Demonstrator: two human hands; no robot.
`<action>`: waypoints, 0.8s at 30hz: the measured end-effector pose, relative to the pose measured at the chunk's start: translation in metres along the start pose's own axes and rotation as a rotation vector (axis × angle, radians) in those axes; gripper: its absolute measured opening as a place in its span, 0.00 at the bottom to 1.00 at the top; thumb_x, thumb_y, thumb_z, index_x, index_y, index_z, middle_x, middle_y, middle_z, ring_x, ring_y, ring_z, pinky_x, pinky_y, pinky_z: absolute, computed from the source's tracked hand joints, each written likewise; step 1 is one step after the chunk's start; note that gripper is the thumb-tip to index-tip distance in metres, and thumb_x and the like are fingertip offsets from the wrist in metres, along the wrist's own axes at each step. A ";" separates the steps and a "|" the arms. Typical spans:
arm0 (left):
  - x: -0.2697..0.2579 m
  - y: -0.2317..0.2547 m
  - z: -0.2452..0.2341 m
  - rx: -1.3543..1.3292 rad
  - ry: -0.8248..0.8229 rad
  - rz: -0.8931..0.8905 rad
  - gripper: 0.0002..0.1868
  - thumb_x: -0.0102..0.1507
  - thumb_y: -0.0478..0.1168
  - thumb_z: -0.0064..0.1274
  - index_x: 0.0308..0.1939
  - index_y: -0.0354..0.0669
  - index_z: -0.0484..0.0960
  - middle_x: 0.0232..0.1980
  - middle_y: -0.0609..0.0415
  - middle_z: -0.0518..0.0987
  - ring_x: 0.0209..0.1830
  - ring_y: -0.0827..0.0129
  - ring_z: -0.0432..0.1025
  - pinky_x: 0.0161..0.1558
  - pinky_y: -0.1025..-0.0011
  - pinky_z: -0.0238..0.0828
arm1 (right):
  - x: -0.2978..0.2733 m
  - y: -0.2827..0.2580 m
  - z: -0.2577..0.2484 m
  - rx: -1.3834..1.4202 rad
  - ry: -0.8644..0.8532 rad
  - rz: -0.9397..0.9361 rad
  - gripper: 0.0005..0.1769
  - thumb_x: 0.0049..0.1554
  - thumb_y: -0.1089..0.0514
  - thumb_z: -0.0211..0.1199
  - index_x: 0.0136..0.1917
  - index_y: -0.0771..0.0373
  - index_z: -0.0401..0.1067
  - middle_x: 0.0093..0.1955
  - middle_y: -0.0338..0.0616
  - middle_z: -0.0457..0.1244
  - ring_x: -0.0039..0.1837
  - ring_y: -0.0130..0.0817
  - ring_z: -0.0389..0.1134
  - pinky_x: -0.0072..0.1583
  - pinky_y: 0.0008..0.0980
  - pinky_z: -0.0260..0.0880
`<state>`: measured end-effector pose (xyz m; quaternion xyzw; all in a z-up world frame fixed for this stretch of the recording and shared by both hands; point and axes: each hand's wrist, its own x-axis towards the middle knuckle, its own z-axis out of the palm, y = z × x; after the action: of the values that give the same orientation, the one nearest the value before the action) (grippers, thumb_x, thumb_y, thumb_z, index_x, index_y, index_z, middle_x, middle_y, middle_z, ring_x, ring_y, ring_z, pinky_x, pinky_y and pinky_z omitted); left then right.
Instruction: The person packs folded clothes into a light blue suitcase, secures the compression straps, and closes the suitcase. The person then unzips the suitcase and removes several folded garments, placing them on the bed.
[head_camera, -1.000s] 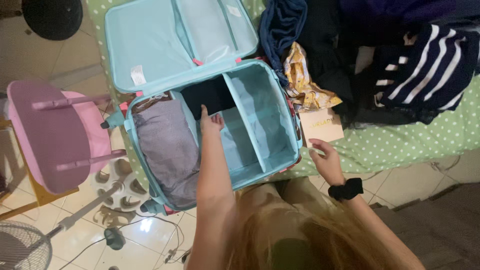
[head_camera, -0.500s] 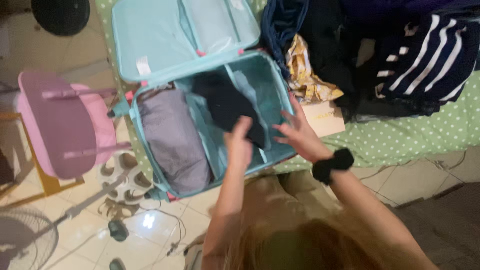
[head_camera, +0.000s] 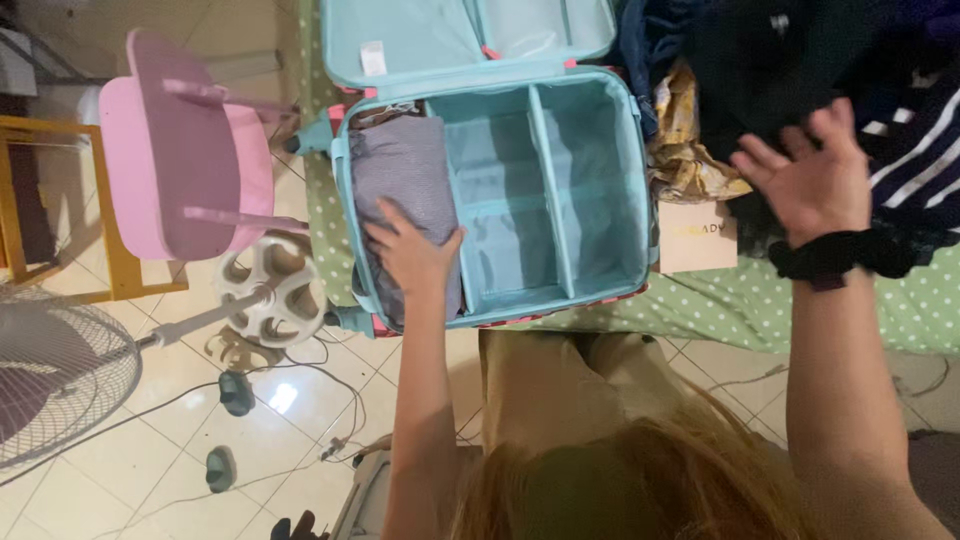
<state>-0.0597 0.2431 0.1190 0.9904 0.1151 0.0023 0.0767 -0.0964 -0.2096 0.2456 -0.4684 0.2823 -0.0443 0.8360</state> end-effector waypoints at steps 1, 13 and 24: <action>0.010 0.001 0.003 -0.065 -0.084 -0.042 0.64 0.45 0.61 0.71 0.76 0.37 0.57 0.66 0.19 0.63 0.56 0.28 0.68 0.55 0.48 0.69 | 0.003 0.009 0.008 0.014 0.129 0.070 0.24 0.63 0.50 0.57 0.70 0.48 0.58 0.68 0.45 0.60 0.70 0.51 0.64 0.70 0.53 0.66; -0.079 0.095 -0.119 -0.958 -0.358 0.524 0.32 0.65 0.45 0.61 0.71 0.46 0.70 0.70 0.36 0.73 0.70 0.44 0.69 0.68 0.54 0.68 | -0.022 0.195 0.029 -0.369 -0.250 0.118 0.26 0.54 0.48 0.66 0.63 0.59 0.68 0.65 0.45 0.65 0.64 0.38 0.66 0.65 0.42 0.66; 0.000 -0.029 0.024 -0.217 -0.230 -0.164 0.70 0.51 0.62 0.71 0.72 0.19 0.39 0.71 0.13 0.52 0.74 0.27 0.51 0.70 0.48 0.46 | 0.049 0.001 -0.252 -1.106 0.625 -0.255 0.13 0.57 0.56 0.65 0.54 0.63 0.74 0.57 0.46 0.64 0.62 0.40 0.64 0.69 0.42 0.62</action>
<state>-0.0654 0.2673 0.0906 0.9572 0.1852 -0.1051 0.1960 -0.1846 -0.4170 0.1224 -0.8248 0.4355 -0.1256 0.3380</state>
